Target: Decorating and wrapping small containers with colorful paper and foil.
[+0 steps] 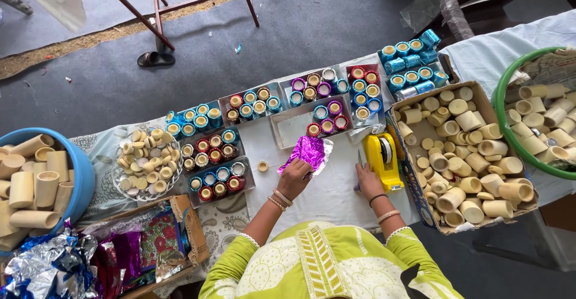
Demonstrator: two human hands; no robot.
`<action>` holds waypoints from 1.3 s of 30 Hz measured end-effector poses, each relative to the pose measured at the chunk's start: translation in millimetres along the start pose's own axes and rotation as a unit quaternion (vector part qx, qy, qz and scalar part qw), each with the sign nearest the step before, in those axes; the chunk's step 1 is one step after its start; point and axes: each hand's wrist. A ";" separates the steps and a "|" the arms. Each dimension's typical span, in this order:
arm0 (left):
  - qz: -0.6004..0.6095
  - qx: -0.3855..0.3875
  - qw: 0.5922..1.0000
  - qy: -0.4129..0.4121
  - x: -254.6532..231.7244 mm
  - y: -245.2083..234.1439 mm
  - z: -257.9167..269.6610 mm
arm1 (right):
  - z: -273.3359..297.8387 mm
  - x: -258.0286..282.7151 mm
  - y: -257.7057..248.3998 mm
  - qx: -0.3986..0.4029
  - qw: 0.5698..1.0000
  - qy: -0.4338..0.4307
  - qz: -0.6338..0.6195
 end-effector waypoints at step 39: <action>-0.054 0.347 0.936 -0.003 65.7 69.5 56.0 | -47.1 8.6 -22.5 -0.112 0.841 0.072 -0.525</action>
Point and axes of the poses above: each hand's wrist, its own z-axis away from the middle knuckle, its own y-axis out of the palm, x = y × z, and after that the axes turned 15 degrees about z, right-handed
